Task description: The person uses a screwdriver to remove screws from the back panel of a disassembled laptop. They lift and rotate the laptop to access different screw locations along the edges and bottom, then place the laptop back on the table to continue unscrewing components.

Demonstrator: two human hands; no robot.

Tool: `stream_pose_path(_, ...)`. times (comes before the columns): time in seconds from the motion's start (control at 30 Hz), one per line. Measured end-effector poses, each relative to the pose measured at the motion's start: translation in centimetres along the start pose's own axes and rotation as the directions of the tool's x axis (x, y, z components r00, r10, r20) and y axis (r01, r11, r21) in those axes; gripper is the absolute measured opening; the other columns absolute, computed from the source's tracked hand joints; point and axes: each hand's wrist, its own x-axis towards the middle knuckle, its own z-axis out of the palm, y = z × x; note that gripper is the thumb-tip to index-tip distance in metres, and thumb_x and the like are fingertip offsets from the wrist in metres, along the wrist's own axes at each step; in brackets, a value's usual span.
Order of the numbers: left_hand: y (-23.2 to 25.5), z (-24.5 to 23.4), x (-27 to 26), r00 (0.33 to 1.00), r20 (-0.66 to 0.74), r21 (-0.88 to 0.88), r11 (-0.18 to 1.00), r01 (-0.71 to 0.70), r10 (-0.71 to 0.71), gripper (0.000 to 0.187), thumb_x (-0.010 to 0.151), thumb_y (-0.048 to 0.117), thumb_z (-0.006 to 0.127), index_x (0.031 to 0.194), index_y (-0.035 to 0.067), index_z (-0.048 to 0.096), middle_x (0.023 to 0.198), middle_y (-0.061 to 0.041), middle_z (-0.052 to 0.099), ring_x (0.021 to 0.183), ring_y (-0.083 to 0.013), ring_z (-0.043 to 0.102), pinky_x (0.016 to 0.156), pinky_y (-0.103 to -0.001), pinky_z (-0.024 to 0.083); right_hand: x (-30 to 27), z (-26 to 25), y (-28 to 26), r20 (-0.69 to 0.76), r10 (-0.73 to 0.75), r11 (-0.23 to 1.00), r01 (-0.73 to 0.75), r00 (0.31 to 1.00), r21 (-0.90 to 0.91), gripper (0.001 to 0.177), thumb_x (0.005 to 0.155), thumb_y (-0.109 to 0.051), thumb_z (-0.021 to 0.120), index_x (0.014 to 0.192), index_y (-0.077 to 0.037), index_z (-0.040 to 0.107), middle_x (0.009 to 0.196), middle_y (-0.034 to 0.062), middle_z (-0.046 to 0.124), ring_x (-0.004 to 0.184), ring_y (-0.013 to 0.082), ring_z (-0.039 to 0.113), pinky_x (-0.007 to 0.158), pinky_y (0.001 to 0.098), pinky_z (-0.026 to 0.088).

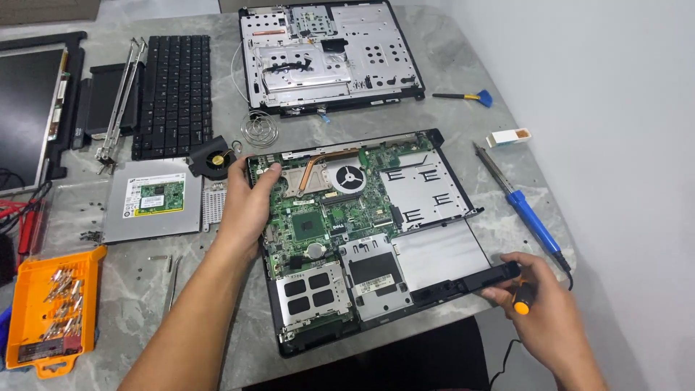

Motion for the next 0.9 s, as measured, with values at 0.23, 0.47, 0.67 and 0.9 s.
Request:
stream_pose_path(0.23,0.1,0.2,-0.2,1.0,0.004,0.03,0.999,-0.01,0.009,0.081,0.083,0.043,0.054,0.148,0.011,0.019,0.156,-0.012,0.021,0.143,-0.0268,0.021,0.113,-0.043,0.023,1.7,0.3,1.5,-0.037,-0.147,0.969,0.137,0.988,-0.204,0.049,0.069,-0.029,0.082,0.116,-0.025,0.067,0.081,0.0029,0.061,0.08,0.0182,0.06,0.076,0.03,0.044)
stream_pose_path(0.47,1.1,0.5,-1.4,0.999,0.054,0.071,0.997,0.001,-0.005,0.087,0.087,0.041,0.052,0.151,0.013,0.0,0.16,-0.007,0.002,0.147,-0.0238,0.005,0.116,-0.042,0.011,1.2,-0.2,-0.1,-0.041,-0.071,0.983,0.063,0.997,-0.172,0.047,0.072,-0.023,0.081,0.117,-0.024,0.067,0.085,0.0039,0.062,0.085,0.0185,0.059,0.079,0.0311,0.044)
stream_pose_path(0.67,1.6,0.7,-2.1,0.996,0.091,-0.02,1.0,-0.009,0.011,0.097,0.085,0.037,0.055,0.148,0.02,-0.018,0.16,-0.012,-0.008,0.148,-0.0266,-0.001,0.114,-0.05,0.01,1.8,-0.4,0.2,-0.047,-0.086,0.984,0.078,0.995,-0.158,0.049,0.068,-0.022,0.084,0.115,-0.022,0.069,0.086,0.0059,0.06,0.084,0.0209,0.058,0.078,0.0319,0.043)
stream_pose_path(0.9,3.3,0.4,-3.9,0.993,0.101,-0.091,0.994,-0.053,0.063,0.097,0.082,0.037,0.055,0.146,0.023,-0.016,0.16,-0.015,0.008,0.147,-0.029,0.012,0.11,-0.057,0.018,2.3,-1.3,0.3,0.019,-0.076,0.975,0.078,0.997,-0.206,0.055,0.067,-0.024,0.084,0.12,-0.026,0.067,0.082,0.0034,0.061,0.081,0.0168,0.061,0.081,0.0286,0.044)
